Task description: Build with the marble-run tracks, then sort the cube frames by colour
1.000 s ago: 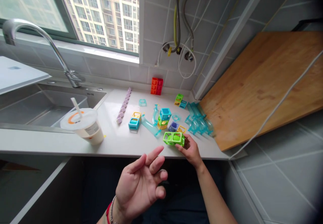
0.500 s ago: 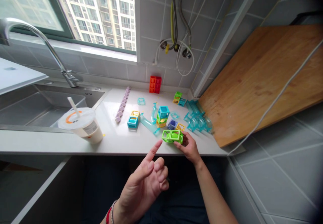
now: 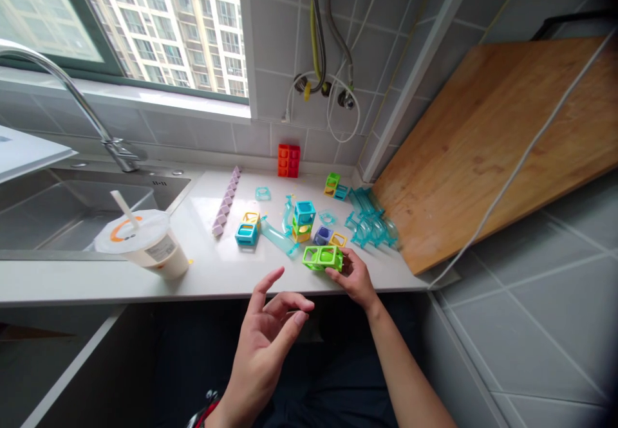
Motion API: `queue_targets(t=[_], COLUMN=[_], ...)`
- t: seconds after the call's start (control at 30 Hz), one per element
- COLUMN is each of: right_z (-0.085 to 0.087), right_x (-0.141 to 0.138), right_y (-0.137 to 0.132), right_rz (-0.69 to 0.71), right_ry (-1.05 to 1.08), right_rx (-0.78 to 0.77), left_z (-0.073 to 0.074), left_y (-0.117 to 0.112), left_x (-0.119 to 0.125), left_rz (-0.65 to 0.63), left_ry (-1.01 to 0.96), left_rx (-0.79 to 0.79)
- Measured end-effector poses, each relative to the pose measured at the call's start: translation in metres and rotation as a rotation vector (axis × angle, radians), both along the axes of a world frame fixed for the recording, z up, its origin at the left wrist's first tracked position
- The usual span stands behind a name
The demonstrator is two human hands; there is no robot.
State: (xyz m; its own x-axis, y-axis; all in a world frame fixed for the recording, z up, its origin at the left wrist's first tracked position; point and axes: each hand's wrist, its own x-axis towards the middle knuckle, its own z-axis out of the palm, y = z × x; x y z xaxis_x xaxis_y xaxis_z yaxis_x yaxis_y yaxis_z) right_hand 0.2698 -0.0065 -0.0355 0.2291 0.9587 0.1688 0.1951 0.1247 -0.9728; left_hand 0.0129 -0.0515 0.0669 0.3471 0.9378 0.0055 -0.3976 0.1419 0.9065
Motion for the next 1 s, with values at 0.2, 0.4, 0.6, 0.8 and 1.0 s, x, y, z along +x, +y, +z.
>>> queue_targets(t=[0.2,0.4,0.6,0.8,1.0], right_z=[-0.001,-0.001,0.006,0.031,0.068], right_x=[-0.001,0.000,-0.002,-0.002,0.018], right_y=[0.000,0.000,-0.001,-0.022,-0.024], right_rz=[0.002,0.017,0.038,0.057,0.045], right_ry=[0.003,0.005,0.118,0.114,0.084], right_rx=[0.012,0.013,0.079,0.074,0.092], left_z=[-0.005,0.003,0.000,-0.002,0.008], left_y=[0.001,0.025,0.079,0.110,0.119], left_x=[-0.001,-0.001,0.024,0.056,0.054], left_rz=[-0.002,-0.041,-0.210,-0.306,-0.363], left_ry=[0.046,0.300,0.712,0.830,0.569], left_rx=[0.013,0.260,0.811,0.900,0.736])
